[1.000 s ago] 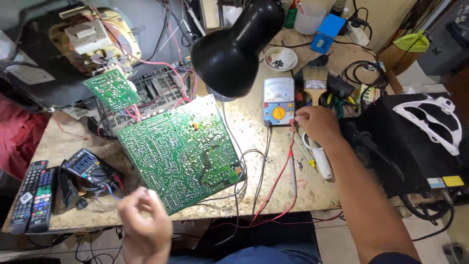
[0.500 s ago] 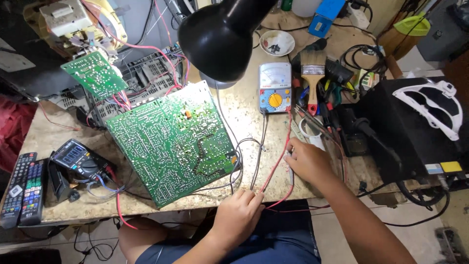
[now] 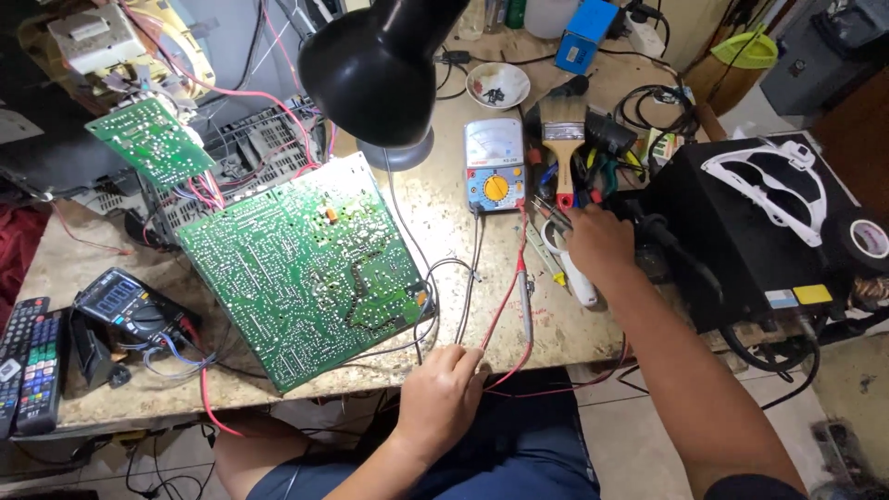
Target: Diagnosing a CRT television circuit board using a multimeter and visual inspection.
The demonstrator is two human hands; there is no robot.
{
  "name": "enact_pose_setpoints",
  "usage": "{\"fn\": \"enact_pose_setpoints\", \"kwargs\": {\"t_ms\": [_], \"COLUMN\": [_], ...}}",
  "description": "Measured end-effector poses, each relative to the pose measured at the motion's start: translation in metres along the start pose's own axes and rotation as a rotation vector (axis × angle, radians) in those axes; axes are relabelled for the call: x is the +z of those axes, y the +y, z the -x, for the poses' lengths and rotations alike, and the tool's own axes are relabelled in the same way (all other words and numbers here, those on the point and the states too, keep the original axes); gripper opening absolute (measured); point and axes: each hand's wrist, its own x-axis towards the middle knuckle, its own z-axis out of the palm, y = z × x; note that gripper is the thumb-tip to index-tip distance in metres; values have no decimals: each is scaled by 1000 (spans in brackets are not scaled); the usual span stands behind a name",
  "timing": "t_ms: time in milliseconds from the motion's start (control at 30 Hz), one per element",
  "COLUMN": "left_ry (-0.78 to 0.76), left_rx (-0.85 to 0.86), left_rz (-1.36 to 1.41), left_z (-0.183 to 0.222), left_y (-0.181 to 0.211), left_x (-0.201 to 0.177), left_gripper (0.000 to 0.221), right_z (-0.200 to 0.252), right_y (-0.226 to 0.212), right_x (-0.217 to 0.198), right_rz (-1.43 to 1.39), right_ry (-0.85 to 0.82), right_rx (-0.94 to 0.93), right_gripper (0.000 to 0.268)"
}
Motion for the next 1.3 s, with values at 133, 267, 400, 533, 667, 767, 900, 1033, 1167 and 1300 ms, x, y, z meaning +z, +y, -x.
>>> {"fn": "enact_pose_setpoints", "kwargs": {"t_ms": [133,267,400,533,667,767,900,1033,1167,1300], "left_ry": [67,220,401,480,637,759,873,832,787,754], "left_rx": [-29,-30,116,184,167,27,-197,-353,-341,-385], "left_rz": [43,133,83,-25,-55,-21,61,85,47,-43], "left_z": [7,11,13,18,33,41,36,27,11,3], "left_y": [0,-1,-3,-17,-42,-60,-76,-90,-99,-107], "left_x": [-23,-49,-63,-65,-67,-68,-86,-101,-107,-102], "left_gripper": [17,18,48,42,23,24,21,27,20,22], "right_z": [17,89,154,187,191,176,129,82,67,40], "right_y": [1,-25,-77,-122,-162,-177,-190,-207,-234,-226], "right_x": [-22,-96,-128,-50,-32,-31,-37,-1,-10,31], "right_rz": [-92,-429,-894,-1406,-1650,-1688,-1999,-1858,-1509,-309], "right_ry": [-26,-54,-383,-541,-501,-392,-366,-101,469,1257], "right_rx": [19,95,186,-153,-556,-656,-958,-749,-704,-836], "right_gripper": [43,51,52,71,22,16,41,36,28,20]}}
